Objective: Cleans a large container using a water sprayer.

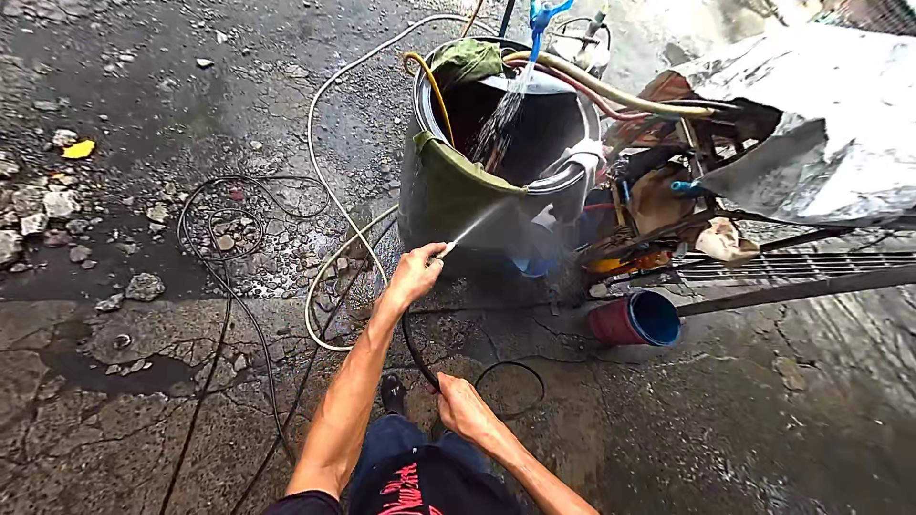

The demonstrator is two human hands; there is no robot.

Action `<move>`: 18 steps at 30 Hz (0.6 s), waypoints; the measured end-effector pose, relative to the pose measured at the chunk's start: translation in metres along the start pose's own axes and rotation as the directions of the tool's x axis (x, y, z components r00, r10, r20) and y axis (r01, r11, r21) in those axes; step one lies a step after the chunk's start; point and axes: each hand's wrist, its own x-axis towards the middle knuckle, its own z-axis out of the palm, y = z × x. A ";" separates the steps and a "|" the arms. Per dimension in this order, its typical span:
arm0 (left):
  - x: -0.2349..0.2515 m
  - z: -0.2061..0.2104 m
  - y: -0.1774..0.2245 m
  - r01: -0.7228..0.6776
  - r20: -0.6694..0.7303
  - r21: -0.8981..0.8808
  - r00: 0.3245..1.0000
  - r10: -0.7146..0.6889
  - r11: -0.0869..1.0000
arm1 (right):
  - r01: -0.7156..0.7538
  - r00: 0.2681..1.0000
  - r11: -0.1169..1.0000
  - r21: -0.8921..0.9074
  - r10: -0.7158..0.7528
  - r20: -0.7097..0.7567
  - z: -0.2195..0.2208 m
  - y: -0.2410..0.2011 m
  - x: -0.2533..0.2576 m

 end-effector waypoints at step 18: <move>0.010 -0.034 -0.066 0.197 -0.203 0.107 0.964 -0.172 0.975 | 0.027 0.969 0.996 -0.084 -0.047 -0.241 0.027 -0.009 0.037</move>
